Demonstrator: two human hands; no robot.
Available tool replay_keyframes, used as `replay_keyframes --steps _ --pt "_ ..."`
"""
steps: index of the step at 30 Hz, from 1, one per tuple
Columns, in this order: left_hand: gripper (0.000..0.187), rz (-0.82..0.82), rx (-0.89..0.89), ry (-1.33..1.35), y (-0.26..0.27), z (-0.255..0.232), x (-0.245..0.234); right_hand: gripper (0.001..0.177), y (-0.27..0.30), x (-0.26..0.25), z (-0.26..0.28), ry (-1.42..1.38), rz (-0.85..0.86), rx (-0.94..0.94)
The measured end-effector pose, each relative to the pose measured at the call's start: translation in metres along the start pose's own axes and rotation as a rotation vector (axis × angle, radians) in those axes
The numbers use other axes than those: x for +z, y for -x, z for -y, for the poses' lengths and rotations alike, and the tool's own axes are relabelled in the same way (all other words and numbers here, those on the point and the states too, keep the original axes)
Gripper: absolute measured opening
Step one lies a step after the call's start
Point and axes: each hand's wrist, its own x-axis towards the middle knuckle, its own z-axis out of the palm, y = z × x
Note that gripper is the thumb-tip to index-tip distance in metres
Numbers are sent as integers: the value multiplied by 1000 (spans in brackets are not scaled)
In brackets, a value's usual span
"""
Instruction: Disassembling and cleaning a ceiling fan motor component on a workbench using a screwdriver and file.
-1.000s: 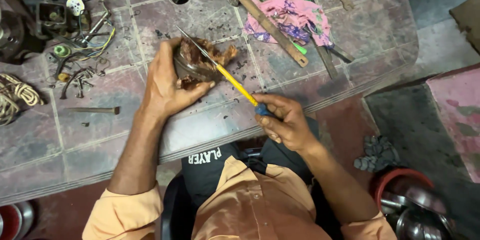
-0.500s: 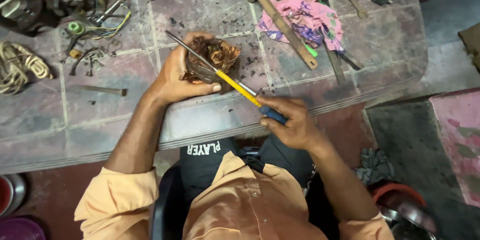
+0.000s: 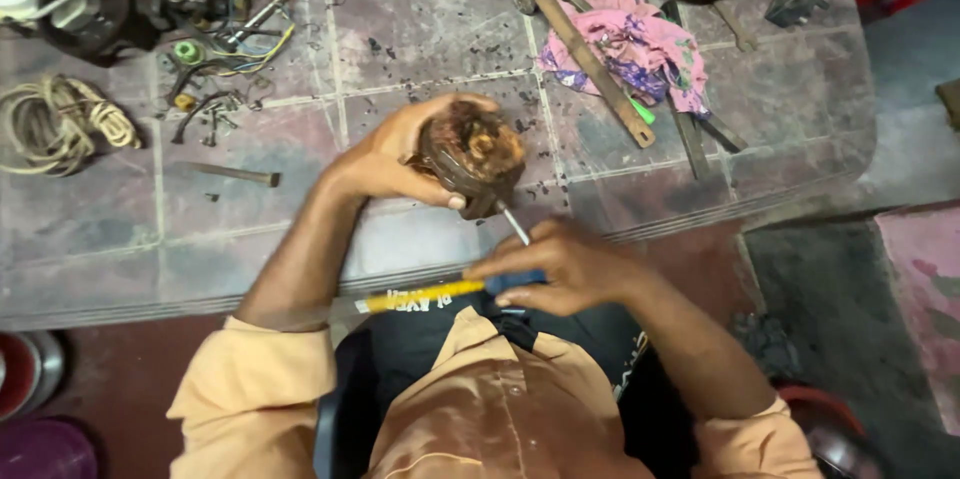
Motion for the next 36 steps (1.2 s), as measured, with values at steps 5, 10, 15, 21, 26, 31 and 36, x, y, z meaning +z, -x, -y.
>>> replay_keyframes --steps 5,10,15,21,26,31,36 --pt "88 -189 -2 -5 5 16 8 48 57 4 -26 -199 -380 -53" --pt "89 -210 -52 -33 3 9 12 53 83 37 -46 -566 -759 -174" --pt "94 -193 68 -318 1 3 17 44 89 60 -56 -530 -1047 27" --pt "91 -145 127 -424 -4 -7 31 51 40 55 -32 -351 -1114 55" --pt "91 -166 137 -406 -6 -9 32 51 22 64 -26 -466 -1112 78" --pt "90 -279 227 -540 -6 -2 28 43 18 59 -31 -479 -1083 212" --pt "66 -516 194 -700 -1 6 22 36 0 51 -19 -624 -955 -25"
